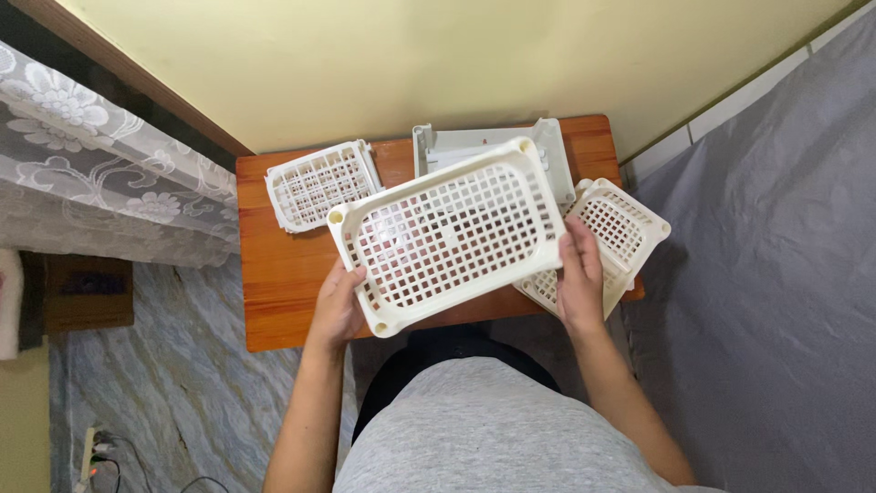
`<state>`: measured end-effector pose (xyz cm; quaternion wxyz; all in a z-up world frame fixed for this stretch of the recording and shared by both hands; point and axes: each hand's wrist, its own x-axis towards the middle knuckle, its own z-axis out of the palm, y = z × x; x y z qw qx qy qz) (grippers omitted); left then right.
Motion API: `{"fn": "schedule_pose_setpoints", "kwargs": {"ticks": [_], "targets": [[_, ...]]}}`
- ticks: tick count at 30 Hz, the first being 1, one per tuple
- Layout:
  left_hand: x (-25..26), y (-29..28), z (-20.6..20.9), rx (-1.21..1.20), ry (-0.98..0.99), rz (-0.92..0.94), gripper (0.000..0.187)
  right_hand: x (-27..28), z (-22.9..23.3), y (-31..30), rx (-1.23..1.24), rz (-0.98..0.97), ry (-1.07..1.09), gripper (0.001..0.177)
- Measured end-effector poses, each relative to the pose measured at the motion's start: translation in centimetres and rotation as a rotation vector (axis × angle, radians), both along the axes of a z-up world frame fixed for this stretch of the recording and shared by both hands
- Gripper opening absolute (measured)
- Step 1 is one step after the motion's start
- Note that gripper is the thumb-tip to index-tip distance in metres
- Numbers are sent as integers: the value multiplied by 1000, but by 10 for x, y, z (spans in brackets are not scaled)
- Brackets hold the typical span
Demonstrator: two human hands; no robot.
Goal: The person assembles a white plastic rack by inserting rods into side panels and attaching grid panels. They then wipe the assembled rack with a white cloth. The person handles multiple rack components and a cloth on a wooden table.
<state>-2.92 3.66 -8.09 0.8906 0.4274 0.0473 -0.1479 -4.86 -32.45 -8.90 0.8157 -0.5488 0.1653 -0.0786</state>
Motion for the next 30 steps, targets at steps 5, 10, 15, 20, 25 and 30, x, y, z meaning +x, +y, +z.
{"fn": "schedule_pose_setpoints", "kwargs": {"ticks": [5,10,15,20,25,30], "targets": [[-4,-40,0,-85,-29,29,58,-8,19,25,189,3,21,54],[-10,-76,8,-6,-29,-103,64,-3,27,35,167,74,9,53],[-2,-72,9,341,-16,-478,67,5,22,5,115,-77,-11,46],[40,-49,2,885,59,-683,88,-8,6,-61,-95,-187,32,32],[55,-122,-11,911,-290,-518,72,-28,-31,-119,-218,-285,70,28],[65,-223,-30,742,-435,-710,63,-42,-82,-162,-288,-298,179,29]]}}
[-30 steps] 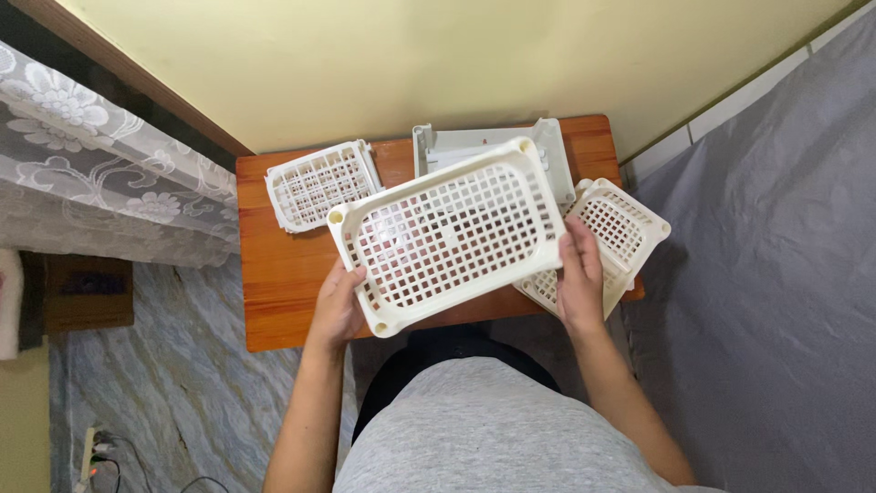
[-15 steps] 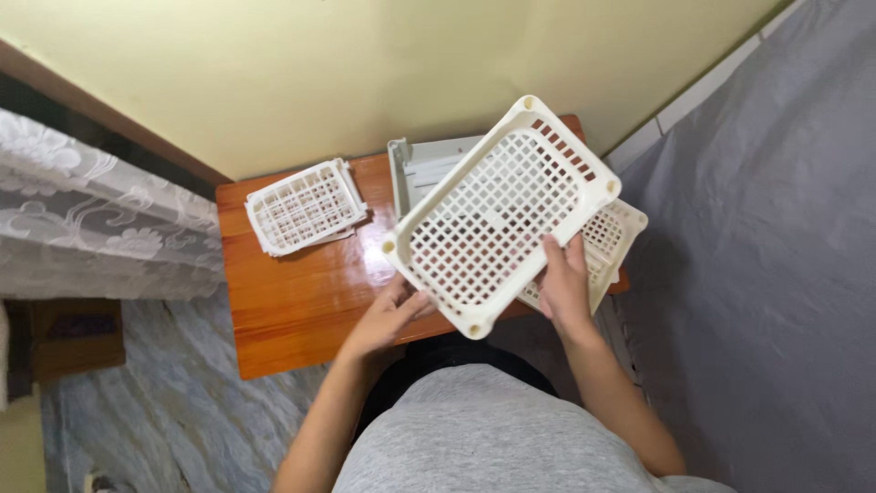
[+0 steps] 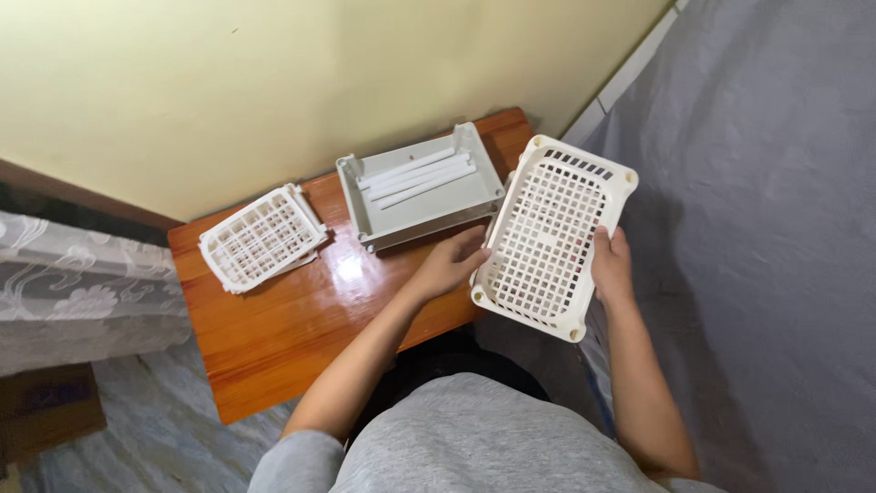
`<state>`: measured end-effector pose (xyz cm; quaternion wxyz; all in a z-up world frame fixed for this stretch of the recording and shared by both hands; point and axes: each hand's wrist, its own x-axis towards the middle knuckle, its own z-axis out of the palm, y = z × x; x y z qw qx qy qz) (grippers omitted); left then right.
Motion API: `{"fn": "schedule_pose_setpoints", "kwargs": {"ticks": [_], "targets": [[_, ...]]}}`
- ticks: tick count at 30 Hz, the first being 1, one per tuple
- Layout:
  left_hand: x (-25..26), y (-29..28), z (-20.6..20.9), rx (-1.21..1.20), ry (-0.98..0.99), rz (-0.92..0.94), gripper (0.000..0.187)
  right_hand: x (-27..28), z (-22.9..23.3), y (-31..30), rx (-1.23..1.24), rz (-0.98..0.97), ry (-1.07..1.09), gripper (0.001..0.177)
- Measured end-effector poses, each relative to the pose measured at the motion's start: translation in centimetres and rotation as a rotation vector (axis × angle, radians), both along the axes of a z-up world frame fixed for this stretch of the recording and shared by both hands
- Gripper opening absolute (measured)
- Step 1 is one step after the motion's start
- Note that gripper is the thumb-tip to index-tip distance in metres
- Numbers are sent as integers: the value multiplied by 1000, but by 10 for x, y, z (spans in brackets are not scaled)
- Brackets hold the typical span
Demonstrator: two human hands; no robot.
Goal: The person assembles a white plastic rack by inserting rods into side panels and attaching grid panels. They then wipe the assembled rack with a white cloth. The person handles multiple rack components and a cloth on a wooden table.
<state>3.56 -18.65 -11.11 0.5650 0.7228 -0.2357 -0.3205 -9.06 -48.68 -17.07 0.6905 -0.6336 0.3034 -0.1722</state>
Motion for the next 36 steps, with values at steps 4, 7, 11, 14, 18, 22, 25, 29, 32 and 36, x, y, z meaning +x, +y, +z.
{"fn": "schedule_pose_setpoints", "kwargs": {"ticks": [4,7,11,14,18,22,25,29,32,36], "targets": [[5,-47,-27,-10,-43,-8,49,1,-45,-26,-51,-6,56,29],[10,-62,-55,48,-38,3,50,1,-67,-39,-101,-9,146,30],[12,-72,-92,40,-47,5,50,5,-83,-43,-219,4,205,30],[13,-74,-111,46,0,21,51,8,-87,-41,-204,-3,195,31],[19,-81,-124,51,13,32,50,15,-85,-46,-205,-17,223,30],[22,-86,-124,31,59,35,49,18,-84,-48,-143,-44,230,28],[22,-86,-120,24,94,43,49,18,-86,-46,-16,-62,177,28],[21,-82,-117,108,110,106,49,15,-87,-46,89,-60,123,30],[21,-66,-125,102,65,248,47,13,-88,-45,168,-74,129,29],[18,-28,-147,-41,490,491,51,13,-86,-44,219,-73,76,28]]}}
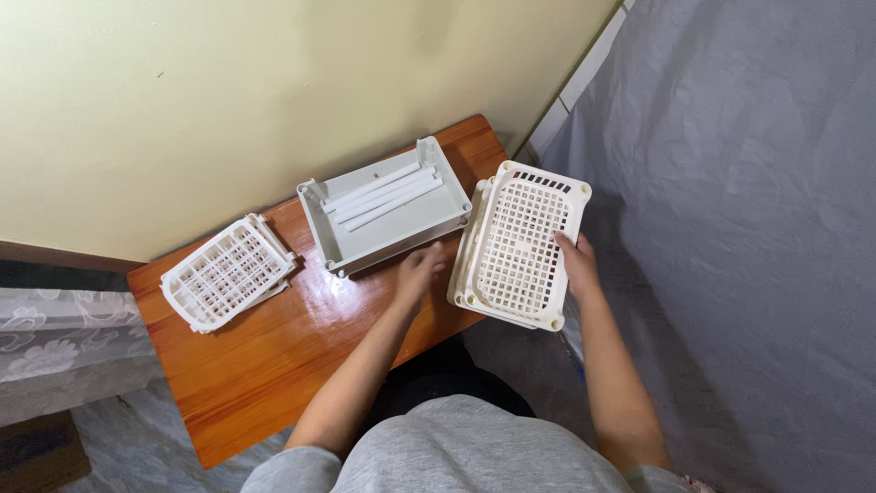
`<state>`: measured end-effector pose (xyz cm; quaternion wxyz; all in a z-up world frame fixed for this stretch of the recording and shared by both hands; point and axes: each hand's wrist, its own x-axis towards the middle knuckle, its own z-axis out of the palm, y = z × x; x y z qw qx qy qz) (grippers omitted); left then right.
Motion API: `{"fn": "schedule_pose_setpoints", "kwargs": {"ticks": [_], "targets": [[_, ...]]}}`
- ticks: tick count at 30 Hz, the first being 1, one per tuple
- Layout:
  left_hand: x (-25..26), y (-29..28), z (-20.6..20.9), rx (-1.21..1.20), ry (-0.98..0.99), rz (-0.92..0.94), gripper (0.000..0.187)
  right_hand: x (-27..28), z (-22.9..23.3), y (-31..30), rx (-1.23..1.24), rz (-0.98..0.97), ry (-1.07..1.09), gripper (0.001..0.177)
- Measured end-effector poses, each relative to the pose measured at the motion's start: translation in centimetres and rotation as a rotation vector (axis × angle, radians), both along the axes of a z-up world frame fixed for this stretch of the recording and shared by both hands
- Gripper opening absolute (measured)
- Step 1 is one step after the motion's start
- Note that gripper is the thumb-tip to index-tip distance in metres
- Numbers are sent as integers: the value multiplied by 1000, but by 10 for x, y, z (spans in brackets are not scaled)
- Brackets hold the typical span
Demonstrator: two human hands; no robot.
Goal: The person assembles a white plastic rack by inserting rods into side panels and attaching grid panels. They then wipe the assembled rack with a white cloth. The person handles multiple rack components and a cloth on a wooden table.
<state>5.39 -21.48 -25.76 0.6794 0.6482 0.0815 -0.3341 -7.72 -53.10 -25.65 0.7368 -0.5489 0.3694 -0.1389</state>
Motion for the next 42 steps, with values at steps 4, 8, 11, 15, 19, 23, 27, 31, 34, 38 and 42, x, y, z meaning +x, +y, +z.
{"fn": "schedule_pose_setpoints", "kwargs": {"ticks": [4,8,11,15,19,23,27,31,34,38,42], "targets": [[-1,56,-13,-157,209,178,55,-4,10,-7,-113,-20,93,41],[-3,104,2,-239,271,292,85,-18,16,-13,-10,-102,207,69],[-1,123,31,-171,374,526,123,-28,13,-17,-41,-117,117,72],[8,132,63,-261,294,541,127,-36,3,-20,241,-33,335,54],[20,127,74,-288,273,496,113,-33,-6,-20,301,145,280,38],[27,124,70,-306,281,505,103,-26,-8,-15,208,200,331,35],[31,121,65,-358,283,566,101,-15,-10,-9,207,234,269,39],[31,118,69,-414,302,636,103,-7,-12,-2,191,200,239,43],[33,111,71,-365,316,684,100,-1,-12,2,260,171,215,43],[38,109,59,-416,319,644,81,0,-11,5,283,178,195,42],[47,112,32,-386,340,640,62,5,-4,9,281,160,210,41]]}}
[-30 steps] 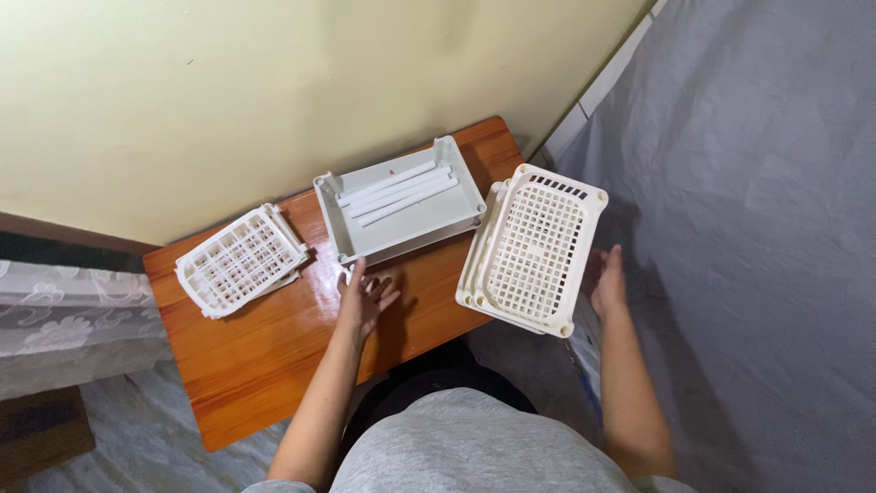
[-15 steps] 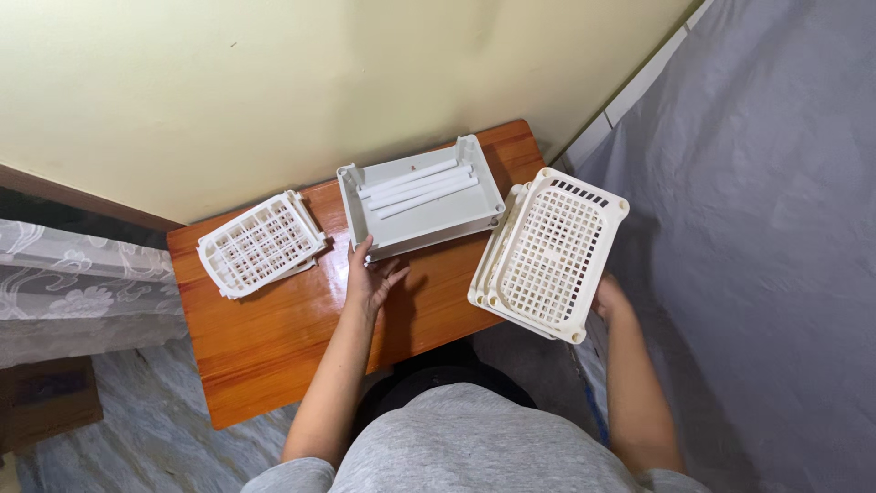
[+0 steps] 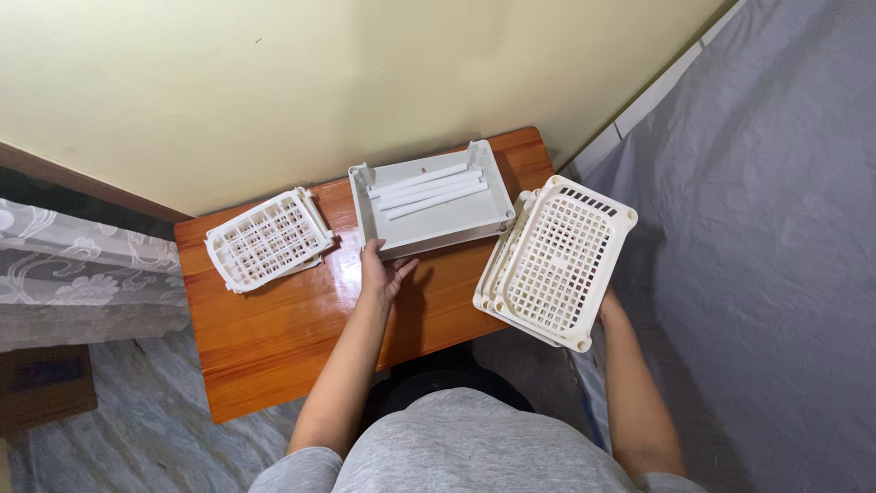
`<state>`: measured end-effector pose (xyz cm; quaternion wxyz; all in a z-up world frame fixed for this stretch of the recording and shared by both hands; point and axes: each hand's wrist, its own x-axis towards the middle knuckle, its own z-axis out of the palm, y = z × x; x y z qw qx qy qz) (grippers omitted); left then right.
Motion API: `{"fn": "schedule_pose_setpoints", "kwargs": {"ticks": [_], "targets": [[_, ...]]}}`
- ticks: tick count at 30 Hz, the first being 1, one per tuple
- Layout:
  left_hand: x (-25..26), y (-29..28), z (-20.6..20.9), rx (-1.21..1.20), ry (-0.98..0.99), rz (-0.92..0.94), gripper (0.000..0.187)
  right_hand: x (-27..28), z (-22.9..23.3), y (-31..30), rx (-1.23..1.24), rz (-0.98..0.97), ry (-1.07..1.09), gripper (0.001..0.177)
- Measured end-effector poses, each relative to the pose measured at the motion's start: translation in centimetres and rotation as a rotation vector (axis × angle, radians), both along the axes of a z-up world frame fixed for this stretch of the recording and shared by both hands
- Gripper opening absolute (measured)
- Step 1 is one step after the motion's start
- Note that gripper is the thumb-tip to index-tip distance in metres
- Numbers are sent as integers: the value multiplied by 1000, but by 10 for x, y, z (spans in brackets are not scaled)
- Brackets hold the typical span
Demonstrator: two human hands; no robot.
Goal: The person assembles a white plastic rack by inserting rods into side panels and attaching grid panels. They then wipe the assembled rack with a white cloth. The person handles multiple rack components and a cloth on a wooden table.
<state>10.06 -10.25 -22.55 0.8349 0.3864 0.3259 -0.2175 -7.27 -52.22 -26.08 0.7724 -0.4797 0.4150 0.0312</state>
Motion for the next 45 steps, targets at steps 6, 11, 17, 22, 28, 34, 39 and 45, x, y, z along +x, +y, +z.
{"fn": "schedule_pose_setpoints", "kwargs": {"ticks": [6,11,17,22,28,34,39,45], "targets": [[7,11,-38,-8,-47,14,37,10,21,8,-9,21,-60,38],[6,24,-48,12,-52,71,32,23,39,11,28,55,-4,41],[-1,43,-37,47,-55,42,29,42,49,6,-56,187,-51,37],[-7,58,-28,45,-59,35,32,50,44,-3,-153,294,18,33],[-15,56,-2,117,-21,72,43,68,25,-7,-127,260,109,43],[-58,20,36,256,32,-302,100,69,0,-13,-151,248,219,45],[-68,-51,39,206,-2,-708,107,62,-8,-19,-115,253,155,42],[-44,-147,20,18,-169,-861,71,54,5,-29,-24,286,25,59]]}}
